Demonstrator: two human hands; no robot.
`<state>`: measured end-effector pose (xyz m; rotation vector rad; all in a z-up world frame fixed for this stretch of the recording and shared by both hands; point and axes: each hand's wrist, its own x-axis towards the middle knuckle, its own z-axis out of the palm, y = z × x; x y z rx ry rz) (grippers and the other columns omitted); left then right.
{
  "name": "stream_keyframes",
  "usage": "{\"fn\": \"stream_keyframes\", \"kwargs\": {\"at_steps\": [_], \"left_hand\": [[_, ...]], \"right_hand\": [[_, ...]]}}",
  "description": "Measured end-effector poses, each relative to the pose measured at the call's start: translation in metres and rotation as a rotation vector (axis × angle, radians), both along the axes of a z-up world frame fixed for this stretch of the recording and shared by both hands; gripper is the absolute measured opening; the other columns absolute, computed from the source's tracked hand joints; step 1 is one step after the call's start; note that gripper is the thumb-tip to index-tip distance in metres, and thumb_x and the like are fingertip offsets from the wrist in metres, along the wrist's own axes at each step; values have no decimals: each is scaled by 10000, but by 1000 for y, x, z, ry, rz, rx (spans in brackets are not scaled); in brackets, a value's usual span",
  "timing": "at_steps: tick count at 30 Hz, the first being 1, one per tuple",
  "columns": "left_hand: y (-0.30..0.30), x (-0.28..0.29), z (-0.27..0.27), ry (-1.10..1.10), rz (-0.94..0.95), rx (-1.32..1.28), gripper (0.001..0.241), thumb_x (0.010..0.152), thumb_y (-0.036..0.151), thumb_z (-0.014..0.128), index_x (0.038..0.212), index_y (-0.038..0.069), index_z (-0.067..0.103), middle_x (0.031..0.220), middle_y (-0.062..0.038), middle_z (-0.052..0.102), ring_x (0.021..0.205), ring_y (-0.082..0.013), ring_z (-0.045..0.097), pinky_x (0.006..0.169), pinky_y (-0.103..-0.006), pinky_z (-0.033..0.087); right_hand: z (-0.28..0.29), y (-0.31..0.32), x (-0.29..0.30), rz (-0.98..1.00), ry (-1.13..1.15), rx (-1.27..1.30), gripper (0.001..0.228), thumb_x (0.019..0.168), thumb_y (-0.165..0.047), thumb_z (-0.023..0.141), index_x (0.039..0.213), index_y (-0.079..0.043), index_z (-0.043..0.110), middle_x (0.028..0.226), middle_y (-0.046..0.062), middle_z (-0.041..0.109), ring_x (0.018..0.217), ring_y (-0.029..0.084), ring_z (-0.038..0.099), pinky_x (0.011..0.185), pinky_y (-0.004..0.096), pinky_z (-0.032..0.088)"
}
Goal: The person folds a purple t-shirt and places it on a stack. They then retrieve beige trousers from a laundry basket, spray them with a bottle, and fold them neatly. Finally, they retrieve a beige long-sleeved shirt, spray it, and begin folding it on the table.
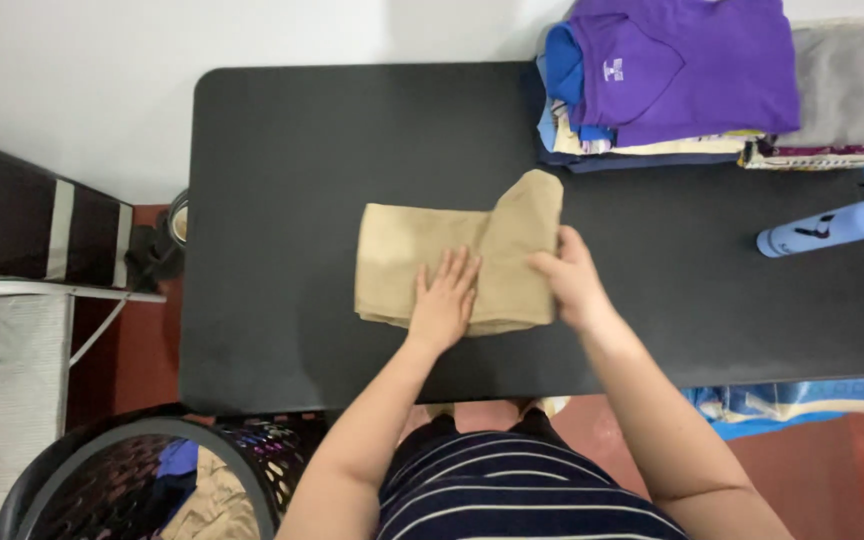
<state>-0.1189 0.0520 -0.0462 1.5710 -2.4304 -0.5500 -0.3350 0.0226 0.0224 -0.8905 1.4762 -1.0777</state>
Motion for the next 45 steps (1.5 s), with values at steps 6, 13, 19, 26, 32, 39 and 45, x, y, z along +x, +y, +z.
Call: {"fn": "stream_keyframes", "kwargs": {"at_steps": [6,13,19,26,32,39,45], "left_hand": [[25,13,-27,-79,-151,-83,694,929,354,501,1584,246,296,1671,-49,251,1583,-277,111,1248,-612,134],[58,88,6,-126,-147,-429,200,801,127,591,845,99,785,829,-56,771,1139,-291,647,1221,-630,229],[27,162,-29,551,775,-597,300,963,-5,536,1085,185,734,1130,9,694,1135,-214,635,1006,-367,470],[-23,132,24,413,707,-139,322,965,341,636,1220,147,669,1142,-93,668,1117,-316,648,960,-467,499],[-29,106,10,138,630,204,618,832,410,757,1316,63,591,1136,-163,683,1112,-365,658,900,-524,545],[-28,106,154,559,136,67,352,875,194,774,1192,51,720,1122,-206,705,1103,-430,674,951,-497,539],[-39,135,218,832,107,-18,408,689,198,934,1062,120,790,1008,-108,752,1024,-281,709,936,-362,523]], "right_hand": [[15,-1,103,69,1,-73,501,832,-46,731,1279,-26,506,991,184,677,839,249,675,646,363,594],[-3,-19,177,350,442,1,589,793,-309,745,1316,-150,524,1045,181,757,1065,376,723,908,533,553],[-39,-23,203,641,880,127,530,871,-573,624,1286,-298,444,1184,-3,747,1201,238,679,1076,561,301],[-48,-9,183,1046,991,-224,529,1045,-536,442,1456,-205,488,1391,49,591,1331,263,518,1108,665,270],[-39,-38,102,482,896,-522,447,845,-141,727,1286,-133,652,1257,115,640,1218,352,601,1019,541,469],[-27,-55,56,509,401,-187,911,705,-309,925,1464,-64,484,1464,225,547,1427,430,426,1177,613,338],[33,-60,39,647,178,-343,420,841,-17,786,1226,67,640,1102,246,721,1097,363,681,955,551,522]]}}
